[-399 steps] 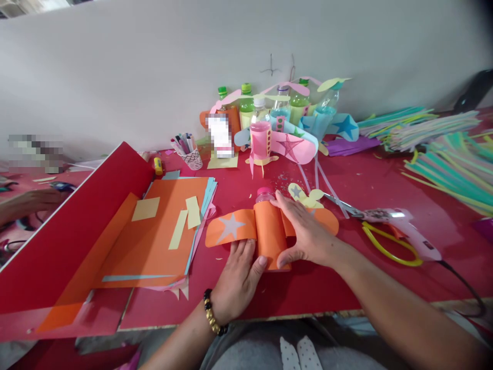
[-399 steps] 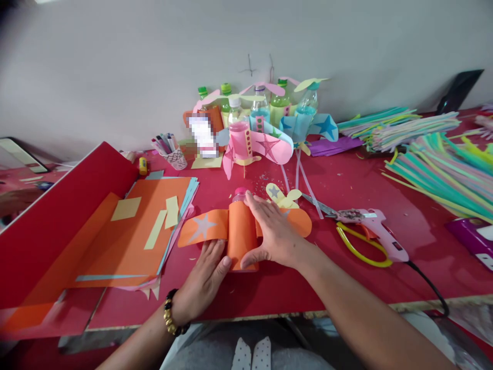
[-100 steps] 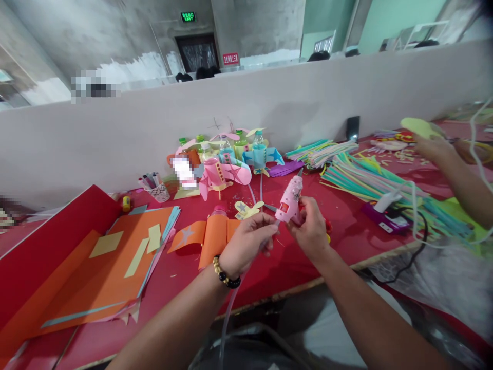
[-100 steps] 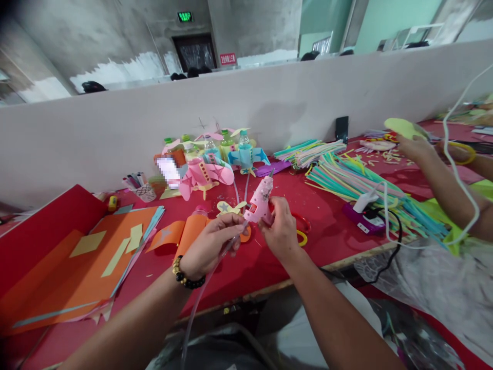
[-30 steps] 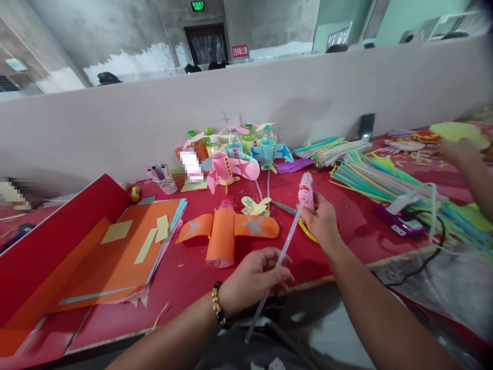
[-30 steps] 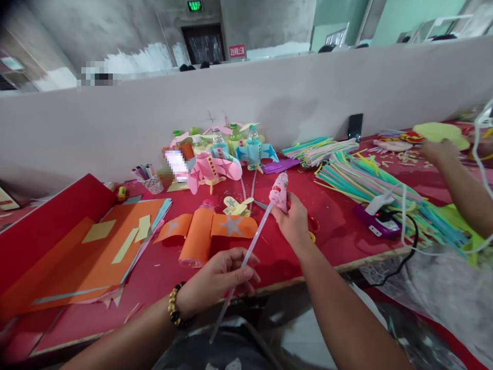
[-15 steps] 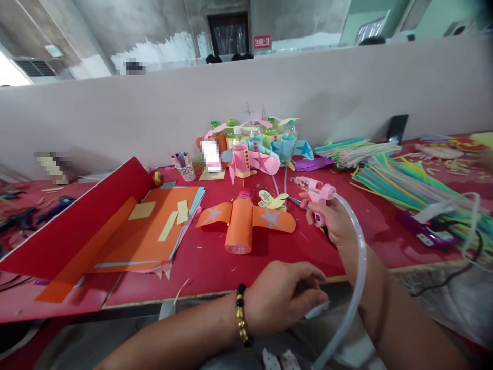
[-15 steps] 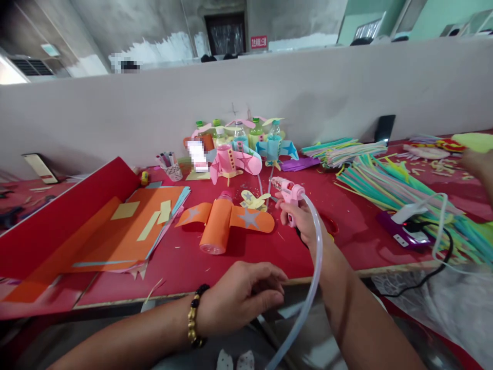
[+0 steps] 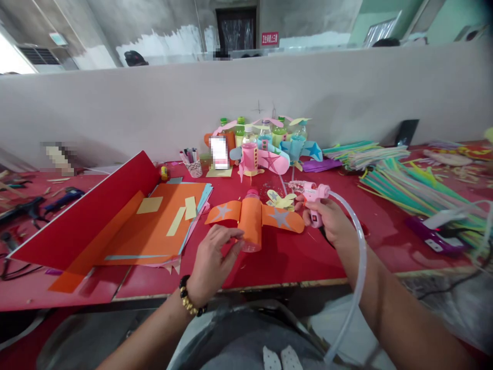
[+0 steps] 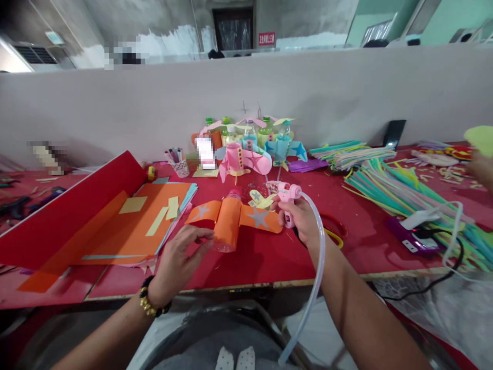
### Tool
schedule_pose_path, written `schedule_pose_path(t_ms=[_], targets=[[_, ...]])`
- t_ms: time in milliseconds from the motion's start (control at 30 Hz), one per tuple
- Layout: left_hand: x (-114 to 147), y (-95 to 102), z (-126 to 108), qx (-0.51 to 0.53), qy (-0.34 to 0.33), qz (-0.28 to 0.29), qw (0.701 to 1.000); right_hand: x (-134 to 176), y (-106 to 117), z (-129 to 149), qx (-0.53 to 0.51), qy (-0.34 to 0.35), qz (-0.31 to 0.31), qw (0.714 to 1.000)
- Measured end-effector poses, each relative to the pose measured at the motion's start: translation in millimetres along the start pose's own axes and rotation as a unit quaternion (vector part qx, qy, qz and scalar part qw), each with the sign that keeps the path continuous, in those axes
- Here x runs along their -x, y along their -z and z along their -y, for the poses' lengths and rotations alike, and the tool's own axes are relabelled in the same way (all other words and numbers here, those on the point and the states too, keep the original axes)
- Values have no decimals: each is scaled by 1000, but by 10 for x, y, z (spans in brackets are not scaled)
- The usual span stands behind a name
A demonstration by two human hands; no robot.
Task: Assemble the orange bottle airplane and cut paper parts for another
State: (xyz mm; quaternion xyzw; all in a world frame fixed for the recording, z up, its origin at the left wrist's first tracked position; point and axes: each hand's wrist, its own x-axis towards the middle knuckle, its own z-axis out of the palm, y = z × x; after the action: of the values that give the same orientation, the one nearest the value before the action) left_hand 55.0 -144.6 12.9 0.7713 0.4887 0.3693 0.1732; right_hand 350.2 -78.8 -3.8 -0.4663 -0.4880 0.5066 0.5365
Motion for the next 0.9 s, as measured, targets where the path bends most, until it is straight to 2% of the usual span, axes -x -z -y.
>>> schedule_pose_path(t_ms=[167, 333, 567, 767, 833, 900], targets=[[-287, -23, 57, -4, -9, -13, 1000, 22, -3, -14, -15, -5, 16, 1000], [-409, -91, 118, -8, -3, -3, 1000, 15, -16, 26, -43, 1, 39, 998], [-694, 20, 252, -40, 17, -28, 999, -142, 42, 136, -103, -16, 70, 992], [-961, 110, 322, -58, 27, -36, 997, -107, 71, 57, -139, -40, 103, 984], [-1099, 107, 340, -77, 21, -17, 997, -78, 68, 19, -149, -39, 110, 982], [-1283, 61, 353, -96, 9, 28, 995, -59, 62, -4, -148, -32, 108, 982]])
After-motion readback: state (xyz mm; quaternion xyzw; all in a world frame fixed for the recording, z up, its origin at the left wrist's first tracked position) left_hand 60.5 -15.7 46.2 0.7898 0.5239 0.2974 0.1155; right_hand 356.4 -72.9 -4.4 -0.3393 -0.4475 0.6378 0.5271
